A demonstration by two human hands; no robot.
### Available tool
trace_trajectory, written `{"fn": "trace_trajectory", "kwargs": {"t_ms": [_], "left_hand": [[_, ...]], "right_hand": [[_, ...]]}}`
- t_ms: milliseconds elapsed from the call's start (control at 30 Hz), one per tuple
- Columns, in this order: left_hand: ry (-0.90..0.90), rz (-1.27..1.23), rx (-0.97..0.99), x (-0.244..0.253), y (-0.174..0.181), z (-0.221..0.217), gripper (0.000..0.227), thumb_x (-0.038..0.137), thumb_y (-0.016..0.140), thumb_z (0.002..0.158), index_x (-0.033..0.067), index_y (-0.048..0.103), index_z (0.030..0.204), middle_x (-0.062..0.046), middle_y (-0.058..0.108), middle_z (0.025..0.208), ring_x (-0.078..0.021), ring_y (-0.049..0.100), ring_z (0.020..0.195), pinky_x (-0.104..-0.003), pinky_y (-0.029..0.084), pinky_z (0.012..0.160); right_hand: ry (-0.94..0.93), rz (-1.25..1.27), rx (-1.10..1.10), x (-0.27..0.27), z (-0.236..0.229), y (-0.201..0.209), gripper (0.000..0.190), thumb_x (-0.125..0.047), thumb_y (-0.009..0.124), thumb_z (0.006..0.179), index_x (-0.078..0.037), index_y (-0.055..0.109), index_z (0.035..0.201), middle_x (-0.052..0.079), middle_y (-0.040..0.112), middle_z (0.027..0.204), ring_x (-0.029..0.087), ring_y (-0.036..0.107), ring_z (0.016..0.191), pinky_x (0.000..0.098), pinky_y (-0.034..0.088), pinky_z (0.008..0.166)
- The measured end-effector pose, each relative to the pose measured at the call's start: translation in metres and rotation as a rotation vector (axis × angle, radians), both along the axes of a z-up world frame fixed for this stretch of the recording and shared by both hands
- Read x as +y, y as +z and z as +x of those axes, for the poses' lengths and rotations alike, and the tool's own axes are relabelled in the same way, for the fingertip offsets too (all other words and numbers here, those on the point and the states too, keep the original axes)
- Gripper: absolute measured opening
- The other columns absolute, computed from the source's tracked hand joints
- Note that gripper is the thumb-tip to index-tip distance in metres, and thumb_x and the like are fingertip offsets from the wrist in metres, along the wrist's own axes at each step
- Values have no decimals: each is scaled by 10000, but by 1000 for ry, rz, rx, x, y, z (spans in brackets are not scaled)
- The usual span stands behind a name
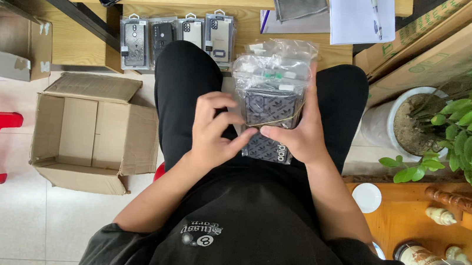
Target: The person wipes several individual phone cases using a grey cloth, stacks them together, and then writes a list of items in a notebook.
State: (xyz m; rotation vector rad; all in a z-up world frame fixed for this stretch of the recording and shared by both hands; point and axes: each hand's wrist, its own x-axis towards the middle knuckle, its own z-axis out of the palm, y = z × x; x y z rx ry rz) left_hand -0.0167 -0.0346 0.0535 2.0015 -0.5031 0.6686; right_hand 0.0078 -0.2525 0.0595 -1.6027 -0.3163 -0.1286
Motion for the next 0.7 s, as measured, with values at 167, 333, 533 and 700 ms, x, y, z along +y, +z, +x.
{"fn": "trace_trajectory", "kwargs": {"t_ms": [167,333,533,700], "left_hand": [[-583,-853,579,-9,-34,9,1236,79,1065,634,97,269,1579,-121,408,1548,-183,438,1398,-476,502,1128],[-464,-941,588,-8,-32,11,1191,206,1058,655,131,341,1603,-96,546,1498,-181,522,1357,-467,492,1157],[-280,-1084,633,4,-40,15,1036,225,923,765,141,362,1631,-74,569,1441,-202,564,1293,-458,510,1130],[-281,-1071,636,9,-41,18,984,226,907,785,146,391,1618,-89,610,1399,-212,600,1248,-461,539,1088]], "right_hand": [[300,455,190,8,0,-7,1427,243,854,714,-279,12,1741,278,321,1736,303,404,1510,550,481,1149],[281,361,132,27,-6,-7,1397,43,914,787,-267,-55,1743,226,92,1790,347,174,1580,603,322,1239],[250,137,173,17,-22,-34,1477,-366,986,801,-286,-157,1732,260,79,1786,558,54,1620,725,149,1228],[234,115,218,22,-35,-40,1358,-459,907,875,-279,-124,1740,212,49,1799,523,-26,1626,776,112,1184]]}}
